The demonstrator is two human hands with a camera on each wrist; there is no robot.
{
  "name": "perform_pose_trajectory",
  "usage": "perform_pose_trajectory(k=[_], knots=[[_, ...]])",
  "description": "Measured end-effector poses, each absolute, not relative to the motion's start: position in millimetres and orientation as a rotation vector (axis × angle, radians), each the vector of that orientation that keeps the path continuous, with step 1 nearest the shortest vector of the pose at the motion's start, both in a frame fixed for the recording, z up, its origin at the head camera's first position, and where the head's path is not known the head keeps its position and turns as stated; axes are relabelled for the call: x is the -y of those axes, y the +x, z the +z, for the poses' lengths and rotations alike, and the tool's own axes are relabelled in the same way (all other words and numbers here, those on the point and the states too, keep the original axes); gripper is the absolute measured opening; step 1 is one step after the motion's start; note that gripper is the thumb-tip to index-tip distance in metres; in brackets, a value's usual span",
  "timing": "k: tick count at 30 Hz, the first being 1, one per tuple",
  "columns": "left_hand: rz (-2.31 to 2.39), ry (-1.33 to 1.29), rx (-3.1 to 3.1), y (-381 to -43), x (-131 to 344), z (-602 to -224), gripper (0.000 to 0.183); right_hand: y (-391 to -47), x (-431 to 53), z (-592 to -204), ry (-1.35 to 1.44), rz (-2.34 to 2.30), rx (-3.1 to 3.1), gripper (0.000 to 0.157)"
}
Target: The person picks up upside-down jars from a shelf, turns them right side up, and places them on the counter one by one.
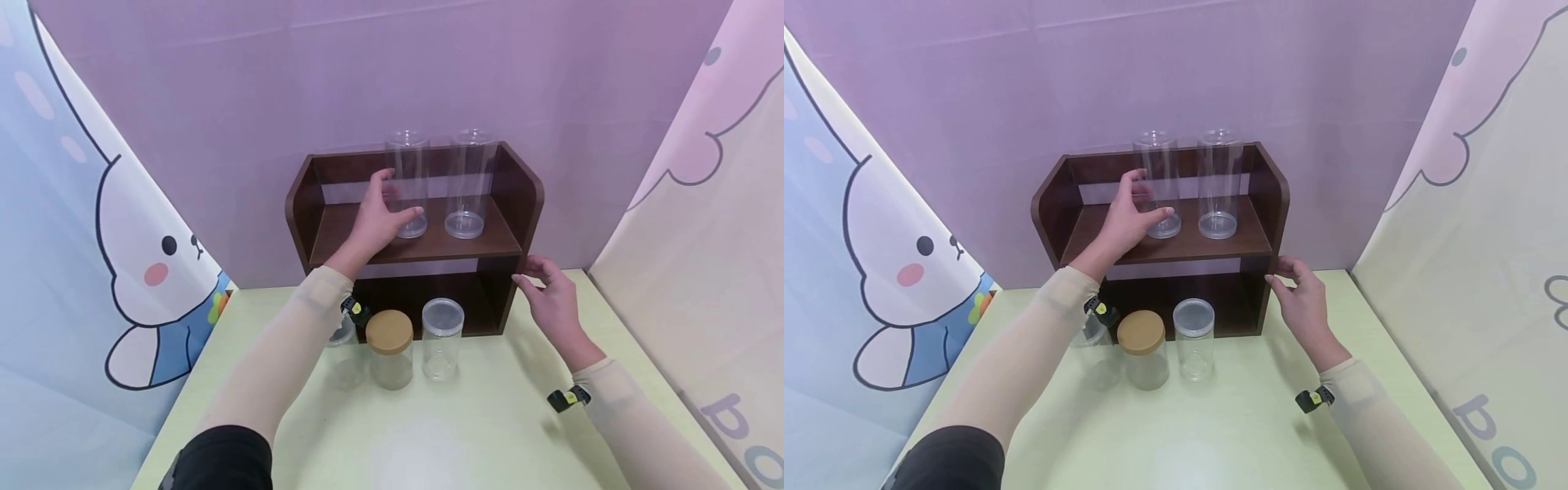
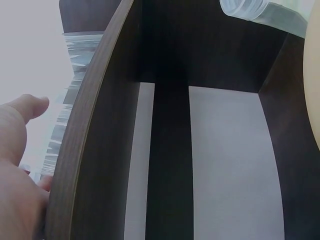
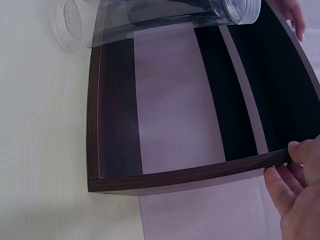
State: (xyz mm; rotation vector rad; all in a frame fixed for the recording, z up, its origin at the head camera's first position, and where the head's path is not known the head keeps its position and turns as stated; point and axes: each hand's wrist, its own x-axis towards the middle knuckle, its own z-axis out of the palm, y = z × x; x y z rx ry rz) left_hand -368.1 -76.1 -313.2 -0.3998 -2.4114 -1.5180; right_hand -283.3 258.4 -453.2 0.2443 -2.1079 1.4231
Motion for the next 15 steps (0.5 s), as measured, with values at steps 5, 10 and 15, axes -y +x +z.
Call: perform_pose_trajectory(k=[5, 10, 15], knots=[[-1.528, -0.427, 2.382, -362, 78, -313, 0.090, -283, -258, -453, 0.255, 1.437, 2.094, 0.030], [-1.562, -0.459, 2.333, -347, 83, -316, 0.089, -283, -258, -454, 0.264, 1.436, 2.090, 0.031], [-1.600, -0.525, 2.276, -329, 88, -320, 0.088, -283, -257, -453, 0.252, 1.408, 2.096, 0.031]])
